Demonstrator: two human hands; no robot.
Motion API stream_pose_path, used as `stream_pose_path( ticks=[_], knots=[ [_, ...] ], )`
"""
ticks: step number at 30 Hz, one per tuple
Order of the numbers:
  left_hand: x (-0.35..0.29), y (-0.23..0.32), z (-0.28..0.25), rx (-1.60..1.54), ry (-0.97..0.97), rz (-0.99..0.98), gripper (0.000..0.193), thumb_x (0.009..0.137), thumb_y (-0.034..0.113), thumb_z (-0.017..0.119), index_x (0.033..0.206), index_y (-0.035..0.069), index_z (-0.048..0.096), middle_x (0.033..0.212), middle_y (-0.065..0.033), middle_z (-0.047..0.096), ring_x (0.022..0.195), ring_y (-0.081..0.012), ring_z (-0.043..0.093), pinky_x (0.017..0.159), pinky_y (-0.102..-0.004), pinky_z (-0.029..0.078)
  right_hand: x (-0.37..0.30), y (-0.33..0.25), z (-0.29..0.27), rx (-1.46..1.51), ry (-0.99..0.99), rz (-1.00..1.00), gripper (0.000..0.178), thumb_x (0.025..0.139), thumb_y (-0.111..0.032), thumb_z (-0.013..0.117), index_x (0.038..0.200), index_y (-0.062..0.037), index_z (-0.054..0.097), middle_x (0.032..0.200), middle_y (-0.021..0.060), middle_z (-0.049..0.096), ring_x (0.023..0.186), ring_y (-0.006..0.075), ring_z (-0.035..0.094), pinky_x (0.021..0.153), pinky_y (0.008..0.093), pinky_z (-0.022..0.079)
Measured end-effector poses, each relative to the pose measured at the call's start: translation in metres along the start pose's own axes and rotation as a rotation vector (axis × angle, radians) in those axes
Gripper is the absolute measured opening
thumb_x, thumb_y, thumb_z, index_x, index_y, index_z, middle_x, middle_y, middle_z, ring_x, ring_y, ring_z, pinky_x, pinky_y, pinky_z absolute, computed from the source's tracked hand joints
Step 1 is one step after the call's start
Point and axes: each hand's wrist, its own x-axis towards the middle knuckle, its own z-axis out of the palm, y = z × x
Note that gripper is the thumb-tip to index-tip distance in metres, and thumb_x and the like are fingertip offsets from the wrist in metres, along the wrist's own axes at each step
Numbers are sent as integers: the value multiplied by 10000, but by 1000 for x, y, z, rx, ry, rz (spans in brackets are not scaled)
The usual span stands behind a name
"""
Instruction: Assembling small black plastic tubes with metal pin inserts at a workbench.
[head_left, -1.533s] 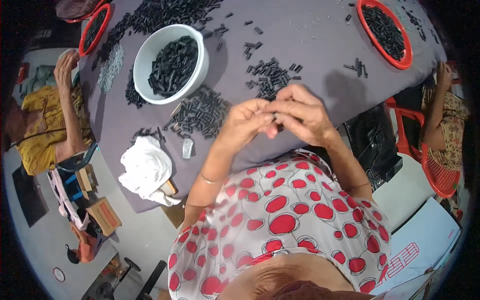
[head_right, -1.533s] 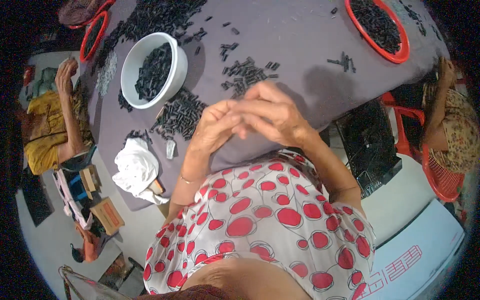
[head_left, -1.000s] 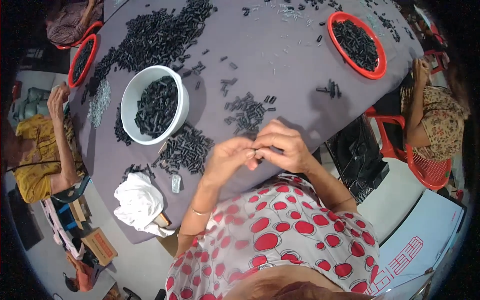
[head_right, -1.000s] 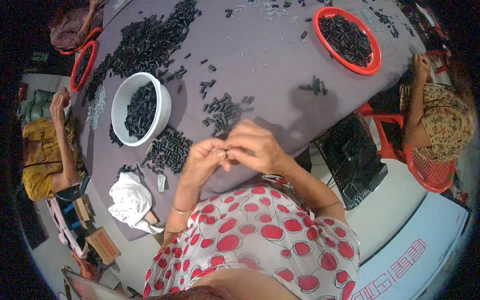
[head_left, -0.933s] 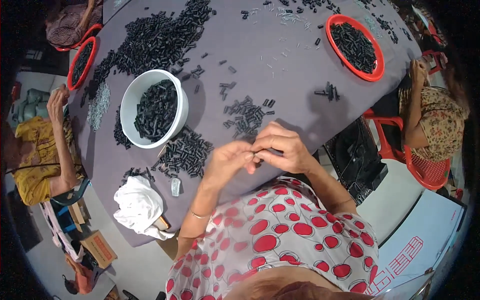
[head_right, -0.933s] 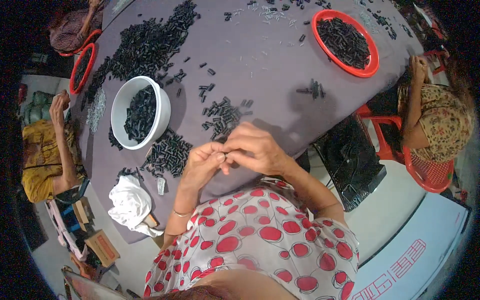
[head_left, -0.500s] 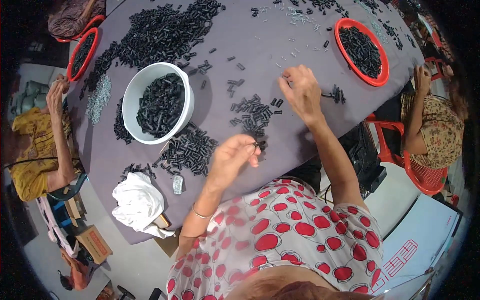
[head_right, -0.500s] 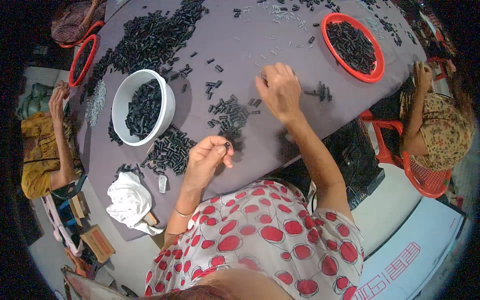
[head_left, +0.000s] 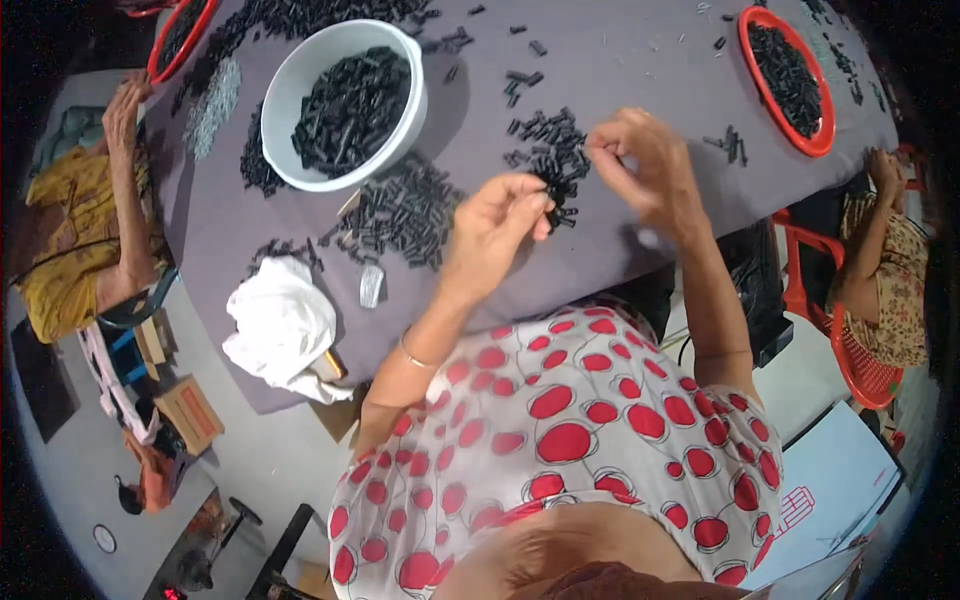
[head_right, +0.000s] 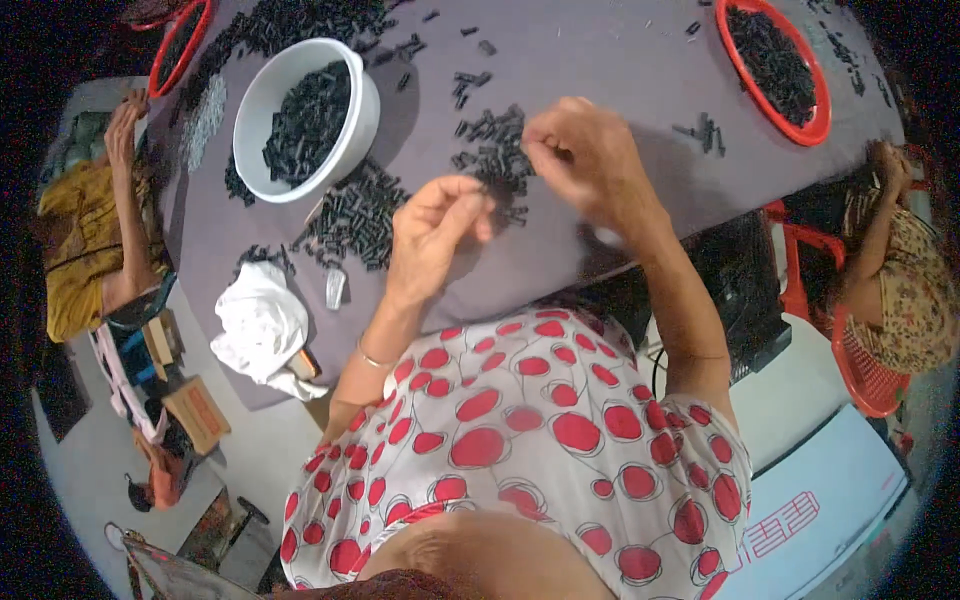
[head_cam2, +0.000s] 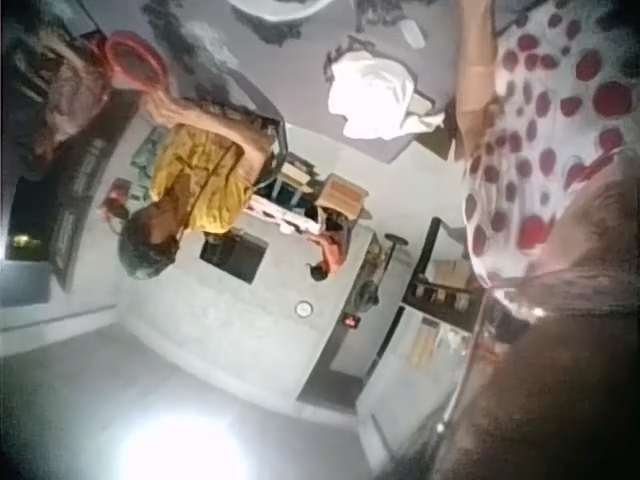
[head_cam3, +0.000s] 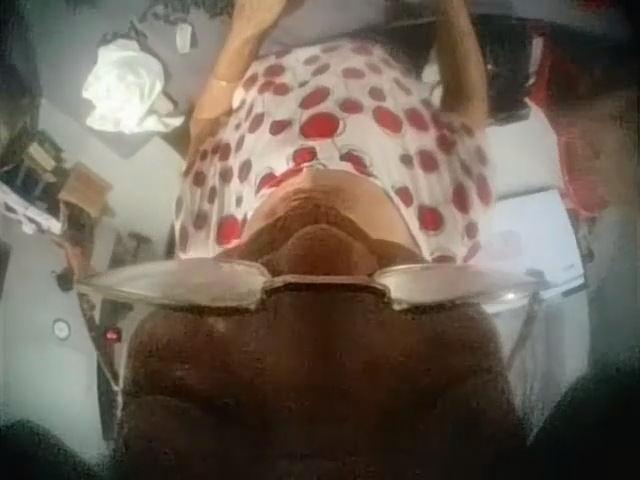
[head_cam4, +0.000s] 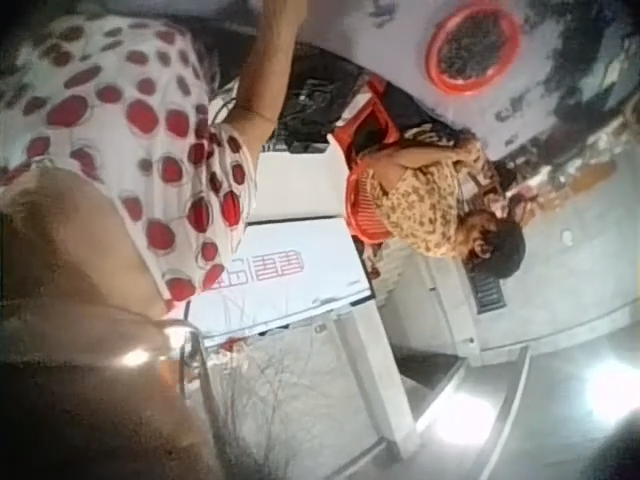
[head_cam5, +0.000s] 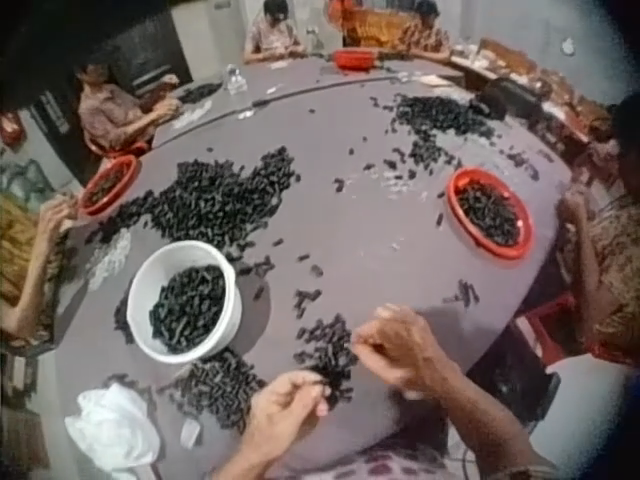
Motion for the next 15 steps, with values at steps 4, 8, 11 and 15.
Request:
stream_pose_path(
  ticks=[4,8,11,15],
  knots=[
    [0,-6,4,43,2,38,158,919,87,560,1016,-37,568,826,-33,608,690,-75,562,640,-206,475,-17,-16,2,-105,-68,-161,189,694,-58,669,851,-105,574,744,37,556,721,232,571,648,367,430],
    [-2,-11,4,145,23,99,126,898,74,582,981,-19,585,805,-19,602,676,-70,569,624,-204,476,-23,-22,4,-191,-73,-220,165,705,-75,663,842,-102,576,803,37,552,760,237,564,667,367,421],
    [-3,-10,6,259,32,145,100,879,54,595,957,-9,592,770,-14,597,666,-67,572,604,-206,475,-26,-26,4,-222,-95,-231,152,714,-99,659,842,-95,578,828,35,539,788,240,555,687,367,415],
    [-3,-13,6,291,22,196,95,868,43,602,947,-8,590,757,-19,595,668,-68,574,598,-209,477,-29,-31,4,-261,-97,-225,128,725,-103,650,836,-97,587,819,36,534,786,236,552,692,364,415]
  ],
)
